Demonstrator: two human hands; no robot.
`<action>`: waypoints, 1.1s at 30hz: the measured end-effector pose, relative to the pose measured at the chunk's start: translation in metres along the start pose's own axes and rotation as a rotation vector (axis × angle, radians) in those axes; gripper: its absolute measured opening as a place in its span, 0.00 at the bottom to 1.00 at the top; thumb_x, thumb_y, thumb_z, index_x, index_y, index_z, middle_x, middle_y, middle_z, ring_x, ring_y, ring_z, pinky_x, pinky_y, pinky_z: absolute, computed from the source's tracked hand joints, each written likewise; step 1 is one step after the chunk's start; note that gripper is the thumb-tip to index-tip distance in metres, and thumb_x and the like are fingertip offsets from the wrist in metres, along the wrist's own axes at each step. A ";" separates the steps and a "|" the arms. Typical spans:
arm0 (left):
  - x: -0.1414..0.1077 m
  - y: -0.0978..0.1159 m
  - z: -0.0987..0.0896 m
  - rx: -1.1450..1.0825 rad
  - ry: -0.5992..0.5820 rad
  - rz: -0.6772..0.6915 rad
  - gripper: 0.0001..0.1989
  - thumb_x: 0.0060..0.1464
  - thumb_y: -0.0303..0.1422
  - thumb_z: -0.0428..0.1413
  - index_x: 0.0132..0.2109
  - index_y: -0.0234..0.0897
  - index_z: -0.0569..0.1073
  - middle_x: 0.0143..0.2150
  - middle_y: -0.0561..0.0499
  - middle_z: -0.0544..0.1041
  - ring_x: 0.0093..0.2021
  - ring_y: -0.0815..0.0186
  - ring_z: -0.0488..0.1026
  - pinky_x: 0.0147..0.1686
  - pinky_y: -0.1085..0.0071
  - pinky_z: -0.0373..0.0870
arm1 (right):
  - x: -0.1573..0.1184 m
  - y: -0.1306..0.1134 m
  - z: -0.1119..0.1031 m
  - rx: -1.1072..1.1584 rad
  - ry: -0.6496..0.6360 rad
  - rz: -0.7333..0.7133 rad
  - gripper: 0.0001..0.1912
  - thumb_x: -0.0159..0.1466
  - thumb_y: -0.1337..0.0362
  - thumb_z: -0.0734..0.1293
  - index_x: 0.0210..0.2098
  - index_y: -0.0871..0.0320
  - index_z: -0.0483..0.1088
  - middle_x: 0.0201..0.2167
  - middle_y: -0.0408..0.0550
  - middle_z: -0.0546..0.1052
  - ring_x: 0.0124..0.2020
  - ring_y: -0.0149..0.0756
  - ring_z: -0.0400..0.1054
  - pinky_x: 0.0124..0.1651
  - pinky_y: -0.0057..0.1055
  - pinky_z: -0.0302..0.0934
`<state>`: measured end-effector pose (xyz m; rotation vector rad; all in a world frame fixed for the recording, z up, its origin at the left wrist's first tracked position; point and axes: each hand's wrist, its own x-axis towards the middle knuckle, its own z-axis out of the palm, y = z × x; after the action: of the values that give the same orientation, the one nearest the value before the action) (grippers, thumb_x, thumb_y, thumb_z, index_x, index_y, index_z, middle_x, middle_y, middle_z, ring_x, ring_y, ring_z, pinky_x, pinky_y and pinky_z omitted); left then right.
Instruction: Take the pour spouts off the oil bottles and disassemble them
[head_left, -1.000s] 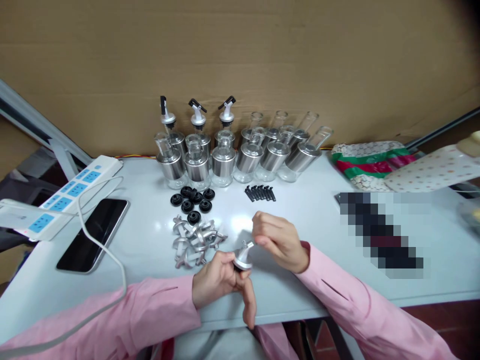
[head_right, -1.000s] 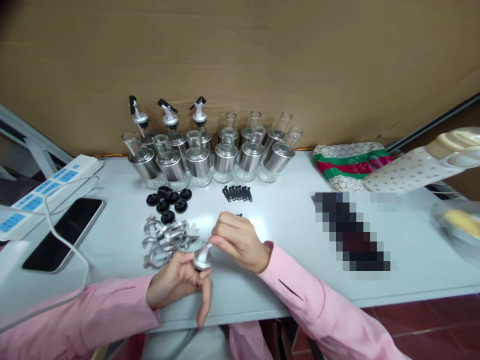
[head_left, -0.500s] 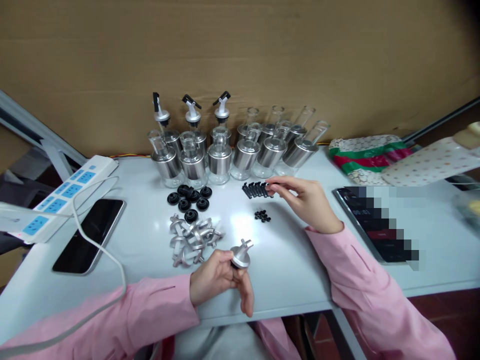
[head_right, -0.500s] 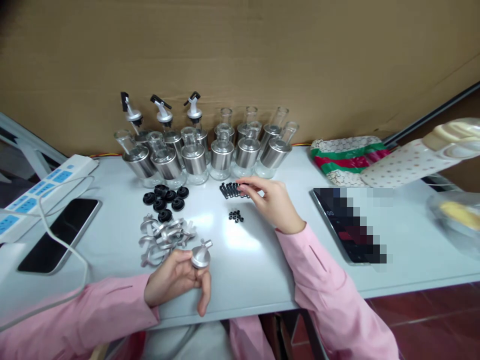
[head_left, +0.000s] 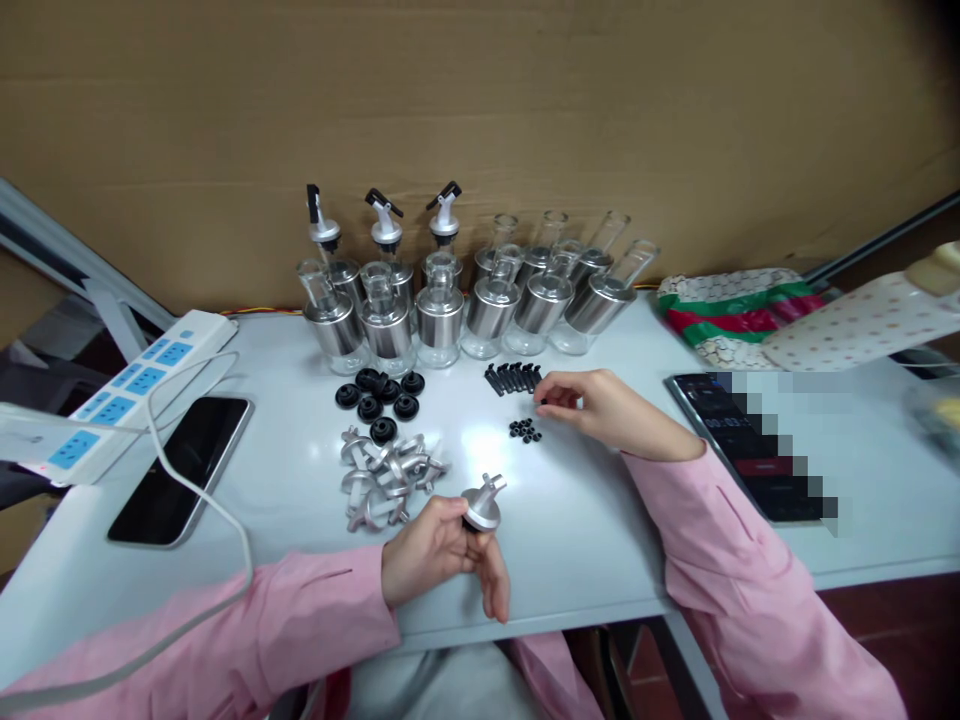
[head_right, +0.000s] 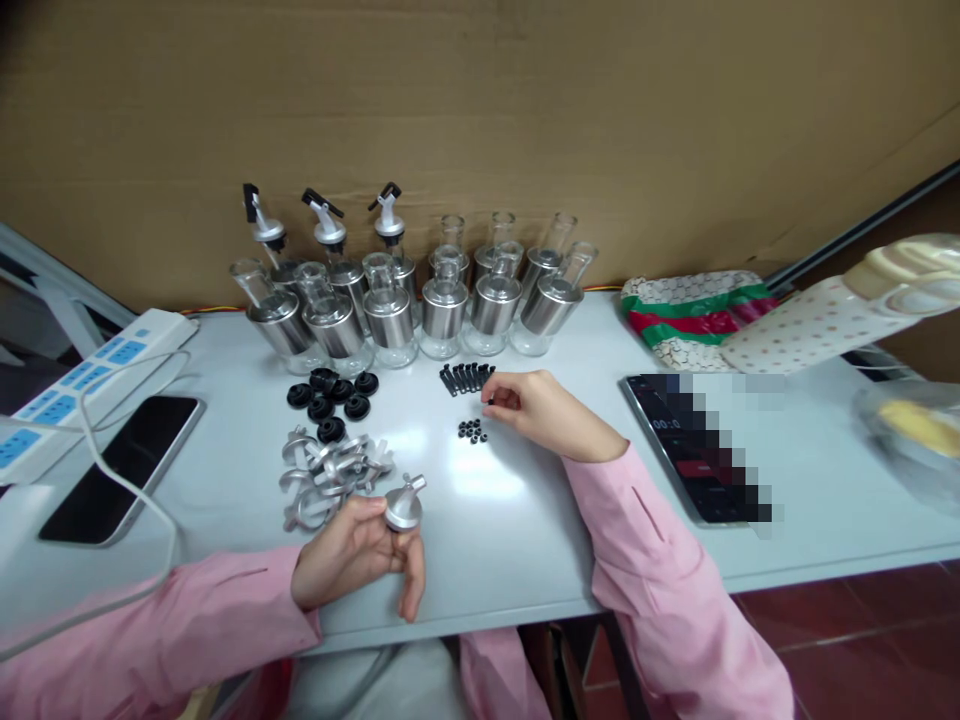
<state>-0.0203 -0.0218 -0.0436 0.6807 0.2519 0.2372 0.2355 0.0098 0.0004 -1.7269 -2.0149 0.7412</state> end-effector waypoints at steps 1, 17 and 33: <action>0.000 0.000 0.000 -0.002 -0.001 0.002 0.17 0.55 0.46 0.40 0.29 0.37 0.59 0.21 0.49 0.74 0.21 0.64 0.69 0.29 0.68 0.61 | 0.000 0.000 0.000 -0.002 -0.025 0.015 0.07 0.59 0.61 0.64 0.30 0.59 0.69 0.21 0.43 0.72 0.23 0.29 0.64 0.29 0.27 0.59; 0.001 0.004 0.001 0.021 0.081 -0.065 0.19 0.54 0.48 0.42 0.27 0.36 0.58 0.24 0.45 0.75 0.21 0.65 0.69 0.28 0.69 0.62 | -0.004 -0.004 -0.005 0.087 -0.264 0.116 0.09 0.52 0.66 0.65 0.34 0.58 0.68 0.28 0.43 0.73 0.27 0.30 0.66 0.34 0.28 0.61; 0.003 0.003 0.004 0.002 0.141 -0.096 0.21 0.51 0.50 0.45 0.26 0.35 0.61 0.23 0.46 0.74 0.19 0.67 0.68 0.26 0.70 0.61 | 0.001 0.008 0.011 0.123 -0.170 0.039 0.12 0.54 0.69 0.65 0.39 0.59 0.67 0.24 0.40 0.72 0.25 0.30 0.65 0.32 0.27 0.60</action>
<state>-0.0167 -0.0208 -0.0388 0.6530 0.4191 0.1938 0.2351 0.0104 -0.0128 -1.6871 -2.0019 1.0344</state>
